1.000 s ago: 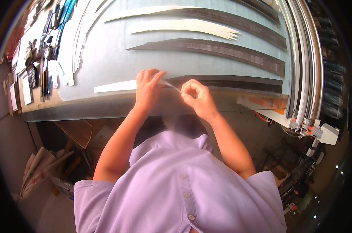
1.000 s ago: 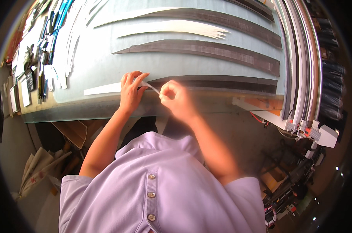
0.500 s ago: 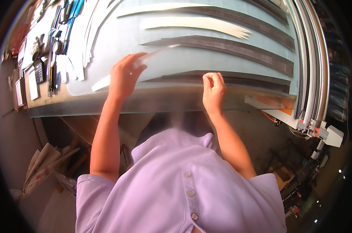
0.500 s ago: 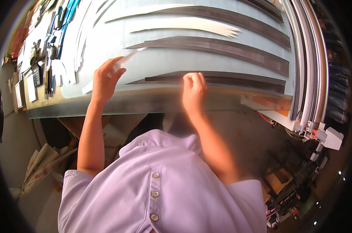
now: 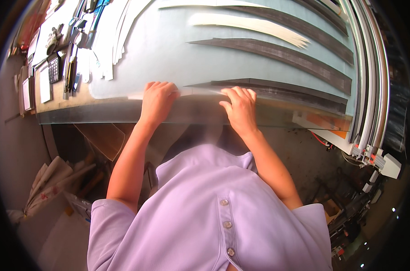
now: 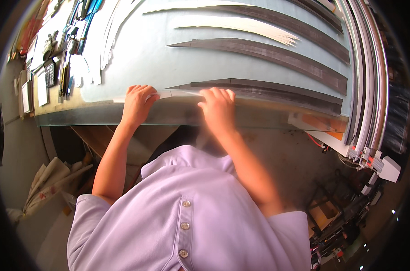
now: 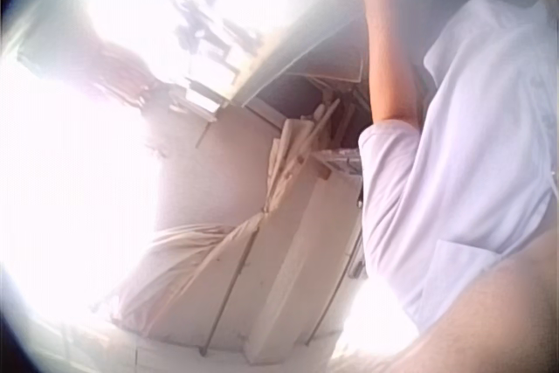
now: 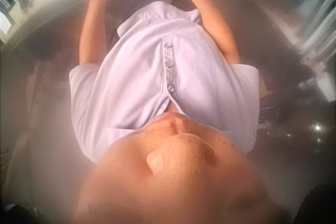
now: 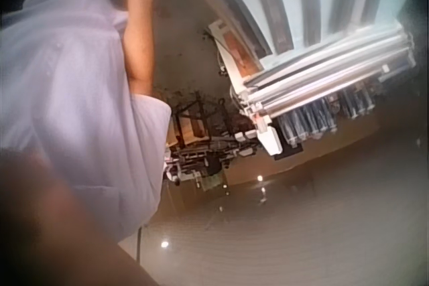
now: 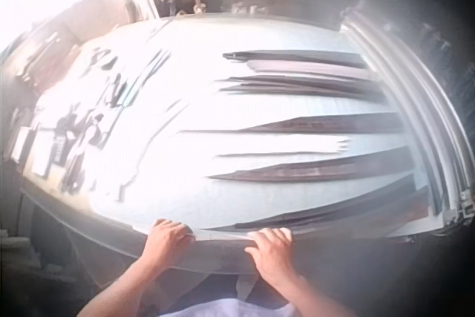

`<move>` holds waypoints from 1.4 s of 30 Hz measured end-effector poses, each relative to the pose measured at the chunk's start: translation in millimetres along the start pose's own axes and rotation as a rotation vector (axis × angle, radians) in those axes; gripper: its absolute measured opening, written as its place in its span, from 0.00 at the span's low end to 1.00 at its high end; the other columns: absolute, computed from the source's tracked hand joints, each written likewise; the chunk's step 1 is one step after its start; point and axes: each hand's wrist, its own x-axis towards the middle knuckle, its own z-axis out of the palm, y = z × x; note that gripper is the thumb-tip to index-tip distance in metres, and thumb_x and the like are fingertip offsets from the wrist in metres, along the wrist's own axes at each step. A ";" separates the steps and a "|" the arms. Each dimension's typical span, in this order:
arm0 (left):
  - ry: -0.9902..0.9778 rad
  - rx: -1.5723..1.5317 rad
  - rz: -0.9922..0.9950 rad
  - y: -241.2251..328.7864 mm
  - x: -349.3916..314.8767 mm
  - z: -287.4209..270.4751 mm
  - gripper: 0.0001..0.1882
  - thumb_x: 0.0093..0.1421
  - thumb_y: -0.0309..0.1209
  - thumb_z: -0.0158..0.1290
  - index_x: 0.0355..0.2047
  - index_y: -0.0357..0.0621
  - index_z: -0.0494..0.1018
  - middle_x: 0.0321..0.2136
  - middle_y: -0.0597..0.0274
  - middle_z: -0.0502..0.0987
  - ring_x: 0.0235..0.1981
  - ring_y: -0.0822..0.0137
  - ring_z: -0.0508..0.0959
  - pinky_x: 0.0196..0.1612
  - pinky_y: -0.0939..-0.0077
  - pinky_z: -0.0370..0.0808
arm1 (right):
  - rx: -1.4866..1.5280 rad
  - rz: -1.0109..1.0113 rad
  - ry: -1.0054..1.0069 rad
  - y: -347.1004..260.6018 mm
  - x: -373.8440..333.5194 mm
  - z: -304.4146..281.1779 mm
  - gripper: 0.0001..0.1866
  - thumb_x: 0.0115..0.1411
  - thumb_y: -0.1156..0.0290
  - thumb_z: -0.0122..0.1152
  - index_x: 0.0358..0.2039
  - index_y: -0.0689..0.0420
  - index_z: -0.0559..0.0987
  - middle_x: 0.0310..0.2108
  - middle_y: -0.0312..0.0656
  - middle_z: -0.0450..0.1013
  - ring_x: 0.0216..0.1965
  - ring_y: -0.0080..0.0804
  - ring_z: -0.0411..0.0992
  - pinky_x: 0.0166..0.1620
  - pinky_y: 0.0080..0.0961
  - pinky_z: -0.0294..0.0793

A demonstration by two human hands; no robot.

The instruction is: The person repeatedly peels thin white strips from the surface of long, dark, curved objects laid on a workbench. The person handles the strips and the objects by hand, placing the peeled strips aside on the table.

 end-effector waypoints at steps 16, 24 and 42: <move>-0.131 -0.011 -0.168 -6.9 59.2 9.9 0.25 0.58 0.50 0.62 0.22 0.38 0.78 0.16 0.49 0.74 0.24 0.48 0.76 0.31 0.57 0.71 | -0.156 0.194 -0.133 -6.8 57.3 30.1 0.24 0.57 0.54 0.70 0.19 0.61 0.73 0.22 0.50 0.74 0.29 0.51 0.71 0.43 0.41 0.64; -0.299 0.053 -0.347 3.4 73.3 15.8 0.25 0.55 0.52 0.66 0.20 0.40 0.77 0.22 0.53 0.80 0.28 0.51 0.81 0.32 0.57 0.75 | -0.248 0.355 -0.244 -10.2 64.9 28.4 0.24 0.54 0.50 0.72 0.23 0.62 0.81 0.29 0.52 0.80 0.35 0.52 0.77 0.46 0.43 0.70; -0.343 0.106 -0.374 5.9 85.4 12.9 0.22 0.55 0.48 0.67 0.16 0.44 0.77 0.14 0.65 0.78 0.20 0.65 0.79 0.27 0.64 0.73 | -0.239 0.295 -0.173 0.0 60.4 42.6 0.24 0.52 0.52 0.74 0.22 0.63 0.79 0.28 0.52 0.79 0.33 0.52 0.75 0.47 0.43 0.71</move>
